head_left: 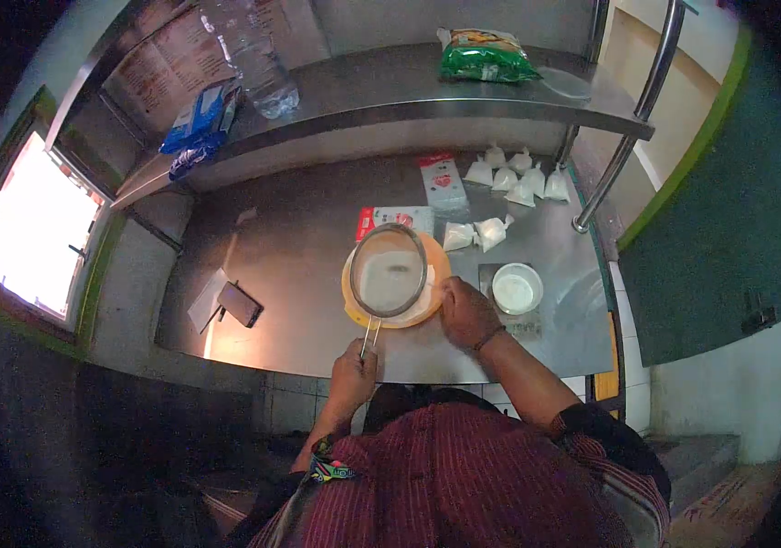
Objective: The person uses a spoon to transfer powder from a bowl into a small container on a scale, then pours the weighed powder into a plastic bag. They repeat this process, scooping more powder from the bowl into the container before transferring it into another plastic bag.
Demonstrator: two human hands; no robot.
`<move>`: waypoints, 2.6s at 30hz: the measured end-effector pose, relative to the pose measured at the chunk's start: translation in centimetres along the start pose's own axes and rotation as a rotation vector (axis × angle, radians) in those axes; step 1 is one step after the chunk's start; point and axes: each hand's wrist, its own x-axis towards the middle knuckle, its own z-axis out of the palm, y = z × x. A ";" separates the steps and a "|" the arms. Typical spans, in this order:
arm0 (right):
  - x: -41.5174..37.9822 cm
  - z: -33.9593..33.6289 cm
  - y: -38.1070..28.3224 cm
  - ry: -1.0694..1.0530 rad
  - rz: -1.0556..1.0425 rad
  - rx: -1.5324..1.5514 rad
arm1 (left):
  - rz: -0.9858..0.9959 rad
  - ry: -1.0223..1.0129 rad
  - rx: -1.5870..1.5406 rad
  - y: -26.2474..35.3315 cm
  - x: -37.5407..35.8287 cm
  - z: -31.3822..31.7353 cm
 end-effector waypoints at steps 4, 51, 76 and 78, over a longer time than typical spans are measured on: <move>-0.4 -0.3 0.5 -0.028 0.001 0.062 | 0.066 0.016 0.068 -0.6 0.3 -0.9; -5.1 0.2 2.2 0.159 -0.021 0.177 | 0.012 0.134 -0.106 -1.6 1.2 1.4; -3.3 2.3 -4.0 0.127 0.146 -0.225 | -0.078 0.015 -0.501 -5.5 4.0 -5.6; -2.0 3.0 -3.9 -0.023 0.200 -0.306 | -0.041 -0.001 -0.471 -6.1 3.9 -6.2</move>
